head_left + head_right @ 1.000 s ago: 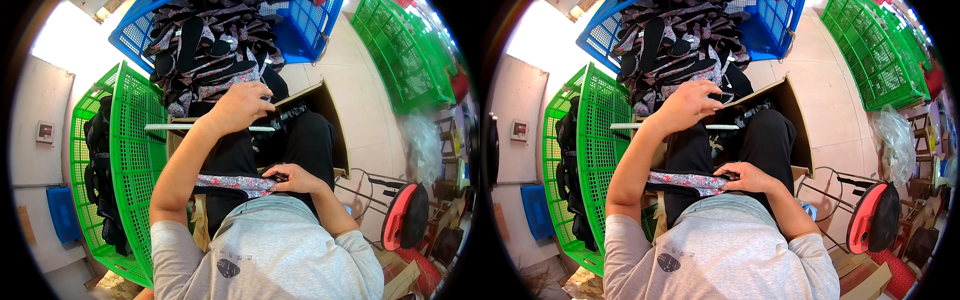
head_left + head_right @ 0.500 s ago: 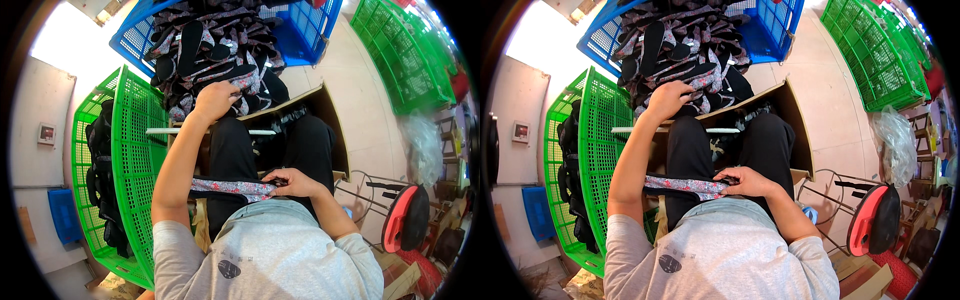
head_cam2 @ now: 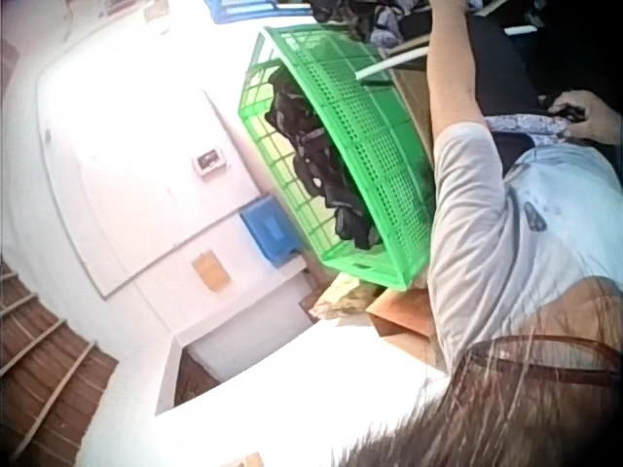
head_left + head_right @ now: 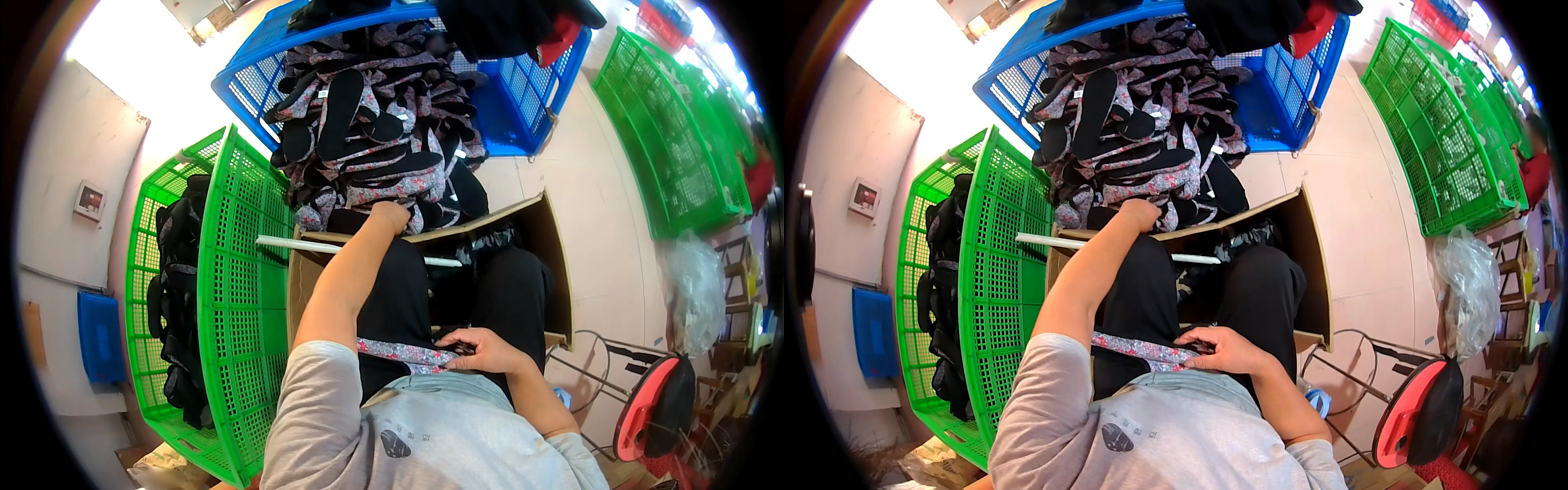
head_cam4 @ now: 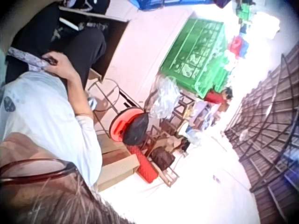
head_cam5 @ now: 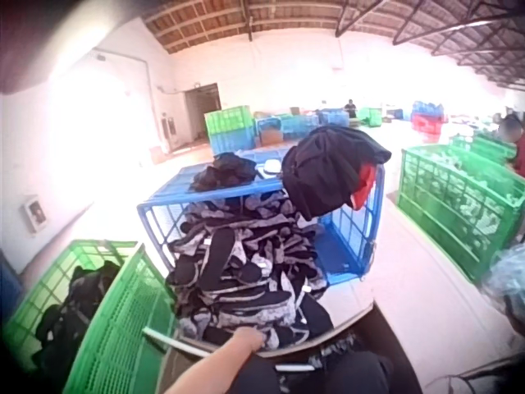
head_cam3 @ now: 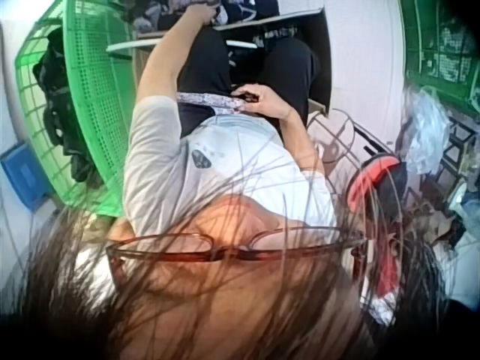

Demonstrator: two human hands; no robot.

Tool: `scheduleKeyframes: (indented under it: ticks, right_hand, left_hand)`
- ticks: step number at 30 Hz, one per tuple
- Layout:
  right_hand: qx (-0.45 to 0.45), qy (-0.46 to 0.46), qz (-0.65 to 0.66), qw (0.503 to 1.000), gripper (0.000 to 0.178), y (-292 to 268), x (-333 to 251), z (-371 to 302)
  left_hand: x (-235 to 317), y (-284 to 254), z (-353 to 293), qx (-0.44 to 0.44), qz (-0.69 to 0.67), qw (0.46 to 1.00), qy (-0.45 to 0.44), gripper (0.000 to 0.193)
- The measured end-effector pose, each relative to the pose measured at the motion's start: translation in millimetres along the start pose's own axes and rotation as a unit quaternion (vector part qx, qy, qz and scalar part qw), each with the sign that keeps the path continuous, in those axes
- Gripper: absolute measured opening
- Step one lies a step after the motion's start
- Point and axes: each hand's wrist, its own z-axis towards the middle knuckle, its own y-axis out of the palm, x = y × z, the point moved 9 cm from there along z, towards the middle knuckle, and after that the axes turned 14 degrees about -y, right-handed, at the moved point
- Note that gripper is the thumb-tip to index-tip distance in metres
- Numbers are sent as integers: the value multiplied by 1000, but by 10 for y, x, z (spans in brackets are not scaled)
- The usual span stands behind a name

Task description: The person sits on the floor in a workshop and sews patterned straps onto black slipper soles using a needle and thread. They pick up a sole and a strap from a blue crate, align them, and stitch the strap to the sole by hand, repeating the process for multiple slippers.

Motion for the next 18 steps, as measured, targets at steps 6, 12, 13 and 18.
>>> scheduleKeyframes:
  ticks: [6,12,13,18]
  right_hand:
    - [0,42,15,999,42,5,76,-12]
    - [-19,5,-20,1000,42,32,86,13]
    - [-24,-12,-30,999,43,46,67,17]
    - [-65,43,-64,995,42,133,10,36]
  left_hand:
    - [220,-483,-355,164,-106,975,111,19]
    - [773,-1103,-1452,184,-201,936,222,21]
    - [855,-1115,-1604,175,-189,937,235,20]
    - [1033,-1529,-2292,198,-269,891,308,22]
